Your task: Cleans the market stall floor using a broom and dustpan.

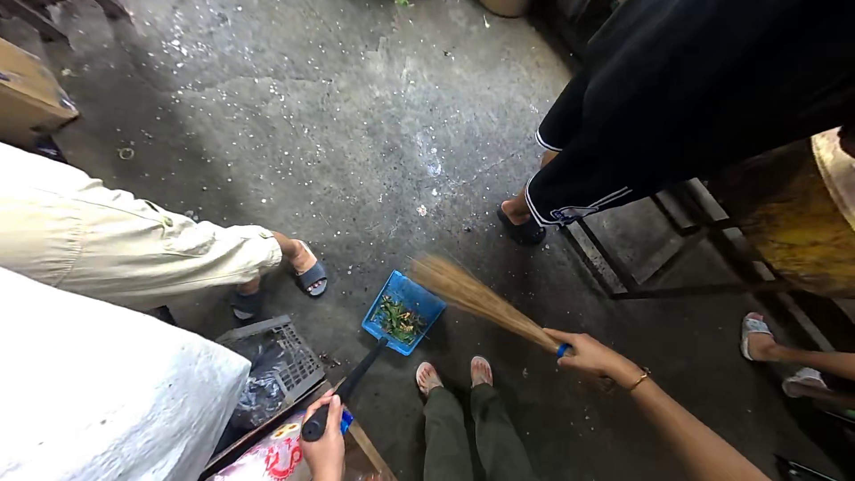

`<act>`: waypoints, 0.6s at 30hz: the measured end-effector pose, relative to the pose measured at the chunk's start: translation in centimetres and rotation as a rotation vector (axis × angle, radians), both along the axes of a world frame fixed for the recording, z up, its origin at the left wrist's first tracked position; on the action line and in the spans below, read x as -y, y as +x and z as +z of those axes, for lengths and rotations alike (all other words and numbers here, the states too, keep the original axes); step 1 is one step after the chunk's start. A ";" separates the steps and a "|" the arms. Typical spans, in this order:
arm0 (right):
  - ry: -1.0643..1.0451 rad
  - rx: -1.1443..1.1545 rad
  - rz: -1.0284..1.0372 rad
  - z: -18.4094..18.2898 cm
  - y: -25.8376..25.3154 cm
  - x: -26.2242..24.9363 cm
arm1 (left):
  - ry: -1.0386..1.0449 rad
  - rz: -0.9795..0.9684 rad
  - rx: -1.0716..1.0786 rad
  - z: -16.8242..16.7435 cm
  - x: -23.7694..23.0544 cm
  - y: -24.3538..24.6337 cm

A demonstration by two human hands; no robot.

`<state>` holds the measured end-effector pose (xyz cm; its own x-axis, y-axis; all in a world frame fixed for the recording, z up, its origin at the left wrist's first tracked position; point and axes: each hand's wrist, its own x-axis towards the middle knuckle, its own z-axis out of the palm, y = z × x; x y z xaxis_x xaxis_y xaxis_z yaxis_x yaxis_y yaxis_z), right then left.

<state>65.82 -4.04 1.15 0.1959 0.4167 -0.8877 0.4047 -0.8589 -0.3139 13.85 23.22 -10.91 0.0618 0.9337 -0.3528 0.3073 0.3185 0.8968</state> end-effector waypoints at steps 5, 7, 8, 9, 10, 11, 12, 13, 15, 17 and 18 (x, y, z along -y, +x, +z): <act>-0.003 0.148 -0.340 -7.4 -0.1 -4.6 | 0.049 -0.037 -0.078 -0.1 -0.4 -0.4; -0.086 0.102 -0.293 -10.6 -1.8 -6.6 | 0.050 -0.033 -0.096 -0.1 -0.6 0.1; -0.122 0.059 -0.204 -11.8 -3.0 -6.7 | 0.045 -0.034 -0.098 -0.1 -0.9 0.2; -0.140 0.012 -0.111 -12.4 -4.3 -6.5 | 0.033 -0.036 -0.096 -0.1 -1.3 0.3; -0.139 -0.029 -0.033 -12.1 -5.5 -5.9 | 0.022 -0.037 -0.088 -0.1 -1.6 0.3; -0.128 -0.071 0.019 -11.1 -6.3 -4.9 | 0.015 -0.046 -0.081 0.0 -1.7 0.2; -0.109 -0.100 0.042 -9.4 -6.6 -3.7 | 0.013 -0.062 -0.074 0.0 -1.9 0.0; -0.080 -0.112 0.037 -7.4 -6.5 -2.5 | 0.012 -0.082 -0.065 -0.1 -2.4 -0.2; -0.036 -0.125 -0.045 -3.1 -5.8 0.8 | 0.006 -0.121 -0.045 -0.2 -3.7 -1.0; -0.021 -0.113 -0.206 -0.1 -5.9 5.2 | 0.006 -0.155 -0.015 -0.3 -4.8 -2.6; -0.005 -0.090 -0.316 0.5 -6.3 7.3 | 0.011 -0.183 -0.012 -0.2 -5.3 -3.4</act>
<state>59.52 -11.32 1.66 0.2352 0.3435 -0.9092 0.0888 -0.9391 -0.3319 10.47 28.56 -11.07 0.2270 0.9111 -0.3439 0.3702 0.2459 0.8958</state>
